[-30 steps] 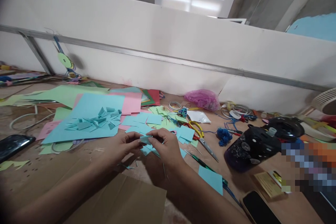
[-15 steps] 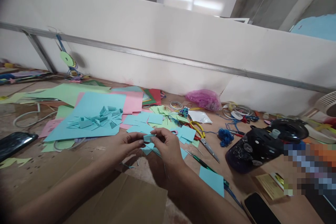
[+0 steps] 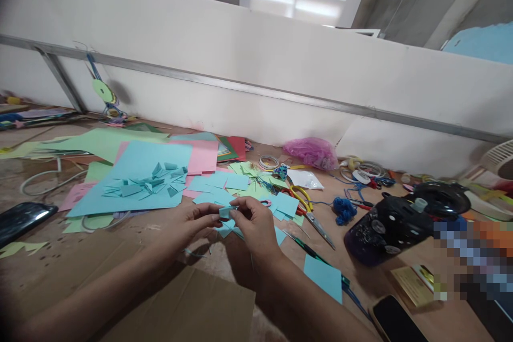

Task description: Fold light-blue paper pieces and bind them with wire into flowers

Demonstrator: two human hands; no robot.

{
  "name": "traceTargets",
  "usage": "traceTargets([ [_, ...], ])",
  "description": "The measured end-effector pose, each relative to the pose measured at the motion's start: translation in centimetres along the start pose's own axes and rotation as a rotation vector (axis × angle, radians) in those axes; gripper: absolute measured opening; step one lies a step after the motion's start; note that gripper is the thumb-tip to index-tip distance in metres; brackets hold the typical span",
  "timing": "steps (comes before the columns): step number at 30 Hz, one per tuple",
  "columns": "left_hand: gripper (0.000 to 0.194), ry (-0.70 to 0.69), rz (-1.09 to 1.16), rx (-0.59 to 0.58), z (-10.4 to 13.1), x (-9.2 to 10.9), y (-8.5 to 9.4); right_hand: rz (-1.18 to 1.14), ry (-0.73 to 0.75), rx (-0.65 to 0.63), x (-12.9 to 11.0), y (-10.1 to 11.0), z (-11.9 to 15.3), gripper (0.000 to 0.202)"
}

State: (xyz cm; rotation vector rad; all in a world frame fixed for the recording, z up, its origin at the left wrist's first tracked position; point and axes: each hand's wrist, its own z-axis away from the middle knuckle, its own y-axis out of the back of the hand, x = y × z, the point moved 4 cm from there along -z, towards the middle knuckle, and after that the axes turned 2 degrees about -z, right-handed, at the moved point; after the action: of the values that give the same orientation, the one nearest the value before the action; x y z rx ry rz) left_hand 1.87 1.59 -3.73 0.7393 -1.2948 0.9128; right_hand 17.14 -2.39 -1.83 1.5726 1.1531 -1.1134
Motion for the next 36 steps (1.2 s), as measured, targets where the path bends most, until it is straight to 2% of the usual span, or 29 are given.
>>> traceTargets([
  [4, 0.029, -0.042, -0.076, 0.05, 0.0, 0.1, 0.1, 0.017, -0.013, -0.002, 0.2, 0.0, 0.0, 0.017],
  [8, 0.027, -0.071, -0.088, 0.078, 0.1, 0.2, 0.2, 0.061, -0.007, -0.013, 0.6, 0.3, -0.4, 0.025],
  [13, 0.024, -0.061, -0.057, 0.106, 0.1, 0.3, 0.3, -0.018, -0.044, -0.039, 1.0, 0.2, -0.7, 0.011],
  [18, 0.029, -0.052, -0.05, 0.101, 0.0, 0.4, 0.3, -0.042, -0.084, -0.043, 0.3, 0.0, -0.4, 0.008],
  [24, 0.035, -0.077, -0.124, -0.011, -0.2, 0.3, 0.5, 0.161, 0.015, -0.055, -0.5, 0.4, -0.6, 0.004],
  [27, 0.039, -0.095, -0.181, -0.003, -0.3, 0.5, 0.8, 0.23, 0.061, -0.079, -0.3, 0.5, -0.7, 0.003],
  [29, 0.033, -0.139, -0.267, 0.015, -0.3, 0.7, 0.9, 0.246, 0.077, -0.091, -0.2, 0.4, -0.7, 0.004],
  [32, 0.027, -0.179, -0.327, 0.029, -0.4, 0.8, 1.1, 0.201, 0.076, -0.085, -0.1, 0.4, -0.6, 0.006],
  [36, 0.026, -0.156, -0.292, 0.073, -0.8, 0.2, 1.7, 0.084, 0.037, -0.057, -0.1, 0.3, -0.5, 0.014],
])
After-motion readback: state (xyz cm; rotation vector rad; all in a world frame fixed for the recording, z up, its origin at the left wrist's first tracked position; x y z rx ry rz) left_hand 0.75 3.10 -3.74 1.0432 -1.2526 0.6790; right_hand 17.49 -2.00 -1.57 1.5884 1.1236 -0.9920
